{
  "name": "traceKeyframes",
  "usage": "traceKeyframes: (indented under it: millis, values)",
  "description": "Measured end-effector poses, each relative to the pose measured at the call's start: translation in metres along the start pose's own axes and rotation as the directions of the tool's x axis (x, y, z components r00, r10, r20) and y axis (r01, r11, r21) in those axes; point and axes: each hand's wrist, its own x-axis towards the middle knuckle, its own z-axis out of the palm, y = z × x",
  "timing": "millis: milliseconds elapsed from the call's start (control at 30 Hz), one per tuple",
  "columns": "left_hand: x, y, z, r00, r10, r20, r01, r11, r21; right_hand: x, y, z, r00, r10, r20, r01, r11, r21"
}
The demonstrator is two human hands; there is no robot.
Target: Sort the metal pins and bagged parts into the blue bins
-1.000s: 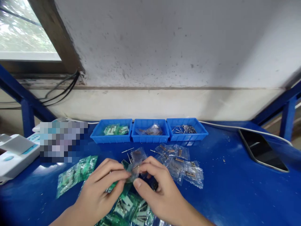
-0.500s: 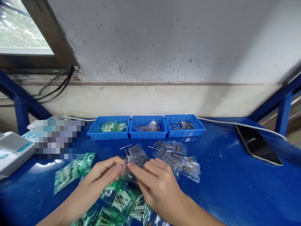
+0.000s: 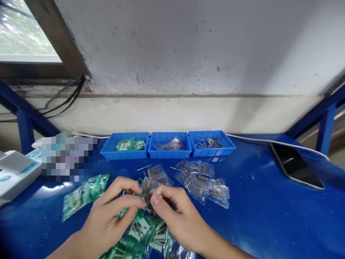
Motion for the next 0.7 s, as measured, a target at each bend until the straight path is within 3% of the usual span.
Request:
traceKeyframes:
  millis: [100,200,333,400,500,600,700]
  values:
    - [-0.001,0.003,0.003,0.997,-0.028,0.078,0.024,0.999,0.043,0.003,0.006,0.002,0.997,0.025,-0.069,-0.03,0.998,-0.064]
    - [0.001,0.003,0.002,0.967,-0.193,0.165,0.196,0.981,-0.002,0.004,0.011,0.0,0.982,-0.133,-0.135,0.092,0.957,-0.276]
    - [0.003,0.0,-0.003,0.848,-0.455,0.27,0.514,0.829,-0.219,0.001,0.016,-0.005,0.882,-0.469,-0.035,0.362,0.724,-0.587]
    - [0.004,-0.002,-0.004,0.776,-0.555,0.299,0.629,0.712,-0.313,0.0,0.018,-0.007,0.836,-0.548,0.033,0.434,0.623,-0.651]
    - [0.007,-0.002,-0.004,0.689,-0.62,0.376,0.723,0.545,-0.425,-0.001,0.019,-0.009,0.785,-0.616,0.065,0.491,0.555,-0.671]
    - [0.012,0.002,-0.005,0.669,-0.613,0.421,0.735,0.456,-0.502,0.0,0.018,-0.011,0.739,-0.671,0.058,0.513,0.505,-0.695]
    - [0.013,0.003,-0.004,0.68,-0.598,0.423,0.727,0.476,-0.495,-0.001,0.017,-0.011,0.714,-0.696,0.07,0.527,0.468,-0.71]
